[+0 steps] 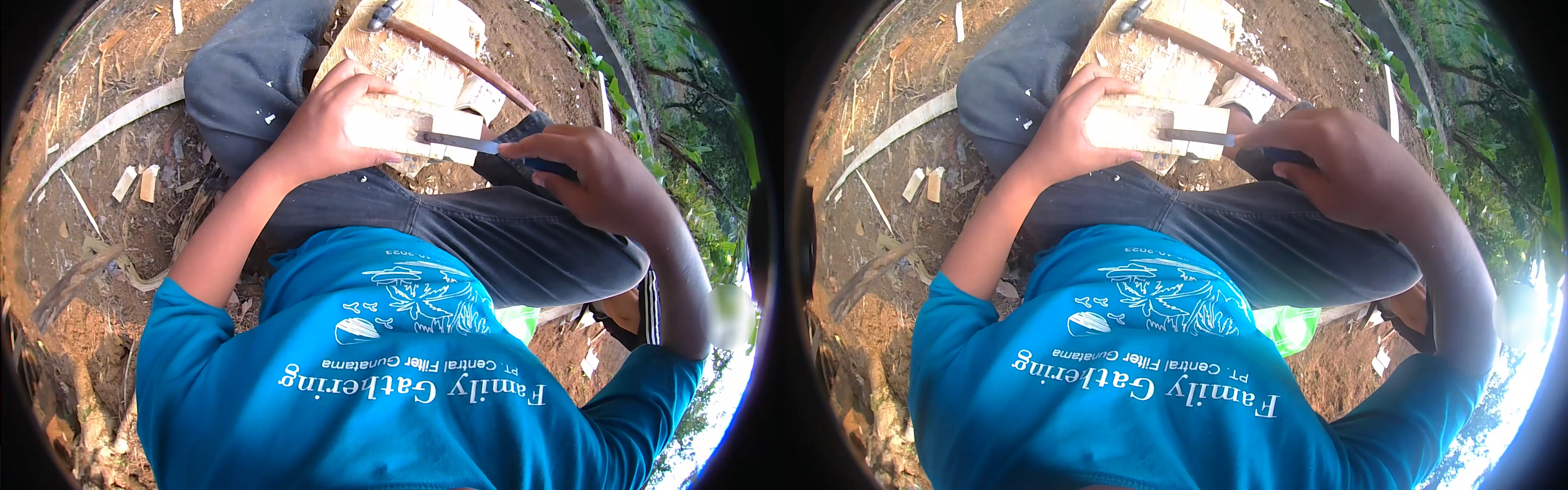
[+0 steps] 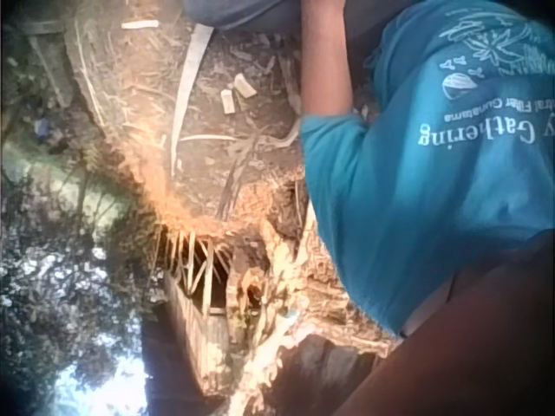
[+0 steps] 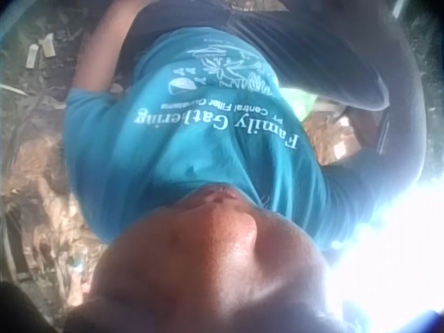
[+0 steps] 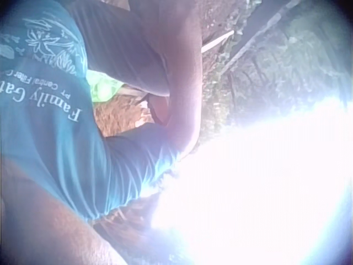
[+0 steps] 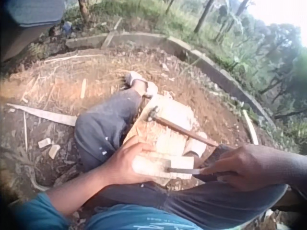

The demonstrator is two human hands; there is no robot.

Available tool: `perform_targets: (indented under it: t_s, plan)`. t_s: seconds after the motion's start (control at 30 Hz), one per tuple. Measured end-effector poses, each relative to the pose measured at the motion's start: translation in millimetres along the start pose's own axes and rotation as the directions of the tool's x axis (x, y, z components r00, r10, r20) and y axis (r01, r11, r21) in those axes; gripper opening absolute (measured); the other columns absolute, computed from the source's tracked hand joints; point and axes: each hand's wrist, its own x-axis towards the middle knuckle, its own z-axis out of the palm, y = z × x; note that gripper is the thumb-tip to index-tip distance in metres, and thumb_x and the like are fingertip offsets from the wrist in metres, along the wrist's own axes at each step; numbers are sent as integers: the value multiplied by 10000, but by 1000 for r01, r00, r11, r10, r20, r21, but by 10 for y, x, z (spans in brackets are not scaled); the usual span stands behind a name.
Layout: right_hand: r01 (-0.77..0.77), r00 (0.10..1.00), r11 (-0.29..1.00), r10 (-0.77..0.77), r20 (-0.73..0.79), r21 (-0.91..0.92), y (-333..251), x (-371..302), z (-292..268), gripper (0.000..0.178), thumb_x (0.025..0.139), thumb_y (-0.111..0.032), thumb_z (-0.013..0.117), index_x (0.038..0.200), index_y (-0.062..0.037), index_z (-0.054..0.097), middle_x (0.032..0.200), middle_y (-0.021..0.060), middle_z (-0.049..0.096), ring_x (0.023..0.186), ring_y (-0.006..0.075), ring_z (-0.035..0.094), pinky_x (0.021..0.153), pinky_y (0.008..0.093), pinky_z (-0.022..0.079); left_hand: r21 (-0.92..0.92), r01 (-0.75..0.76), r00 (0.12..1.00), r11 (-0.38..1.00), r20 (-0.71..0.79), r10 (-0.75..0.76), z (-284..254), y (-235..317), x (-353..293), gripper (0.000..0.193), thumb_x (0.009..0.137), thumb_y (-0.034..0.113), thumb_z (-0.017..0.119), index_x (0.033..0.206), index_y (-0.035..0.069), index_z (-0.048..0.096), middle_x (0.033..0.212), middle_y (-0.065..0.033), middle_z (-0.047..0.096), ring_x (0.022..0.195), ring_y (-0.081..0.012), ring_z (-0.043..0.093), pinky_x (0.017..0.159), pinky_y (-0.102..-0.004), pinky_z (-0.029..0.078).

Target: The person carves a wooden block using a chisel and hammer while sitting on the ground.

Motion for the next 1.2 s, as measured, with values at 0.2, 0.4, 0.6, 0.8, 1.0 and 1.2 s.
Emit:
perform_targets:
  t_s: [0.2,0.4,0.6,0.8,1.0,1.2]
  plan:
    - [62,996,993,-55,-69,100,240,14,284,428,872,-2,694,1286,-110,706,1058,159,726,949,365,702,855,454,557,-84,-55,997,995,-67,50,40,-45,-12,752,647,254,975,1244,58,561,1223,-106,556,1179,-277,569,1034,-396,469]
    - [133,986,969,-108,-126,206,338,94,544,436,883,-5,700,1308,-103,697,1044,158,727,937,363,700,852,448,553,-124,-37,996,992,-90,26,107,-104,-68,892,628,264,998,1313,67,462,1269,-110,529,1220,-249,541,1068,-394,450]
    - [163,974,981,-143,-174,109,195,184,353,389,882,-48,707,1264,-118,720,929,164,717,860,352,702,792,470,544,-238,11,996,971,-86,-32,41,-132,-168,965,649,291,990,1389,75,410,1353,-116,506,1324,-271,490,1156,-431,386]
    - [-34,999,997,31,-34,-62,24,-84,-61,423,876,-39,698,1287,-140,721,897,149,695,791,324,683,728,440,531,152,52,999,987,-21,-50,-61,-62,-178,908,645,364,976,1363,83,496,1328,-146,561,1343,-385,485,1160,-503,381]
    - [-11,1000,984,9,-9,-177,-13,14,-91,410,866,-29,696,1261,-134,729,974,147,719,834,331,698,741,448,541,88,115,992,989,-57,-111,24,-118,-222,841,678,353,963,1332,84,509,1314,-151,558,1331,-403,465,1155,-514,360]
    - [22,999,1000,-22,-49,2,188,47,121,409,860,4,695,1251,-114,725,1090,154,739,973,337,721,843,444,574,80,67,995,995,-85,-61,59,-180,-237,818,690,360,956,1322,89,513,1287,-147,560,1334,-408,452,1177,-530,313]
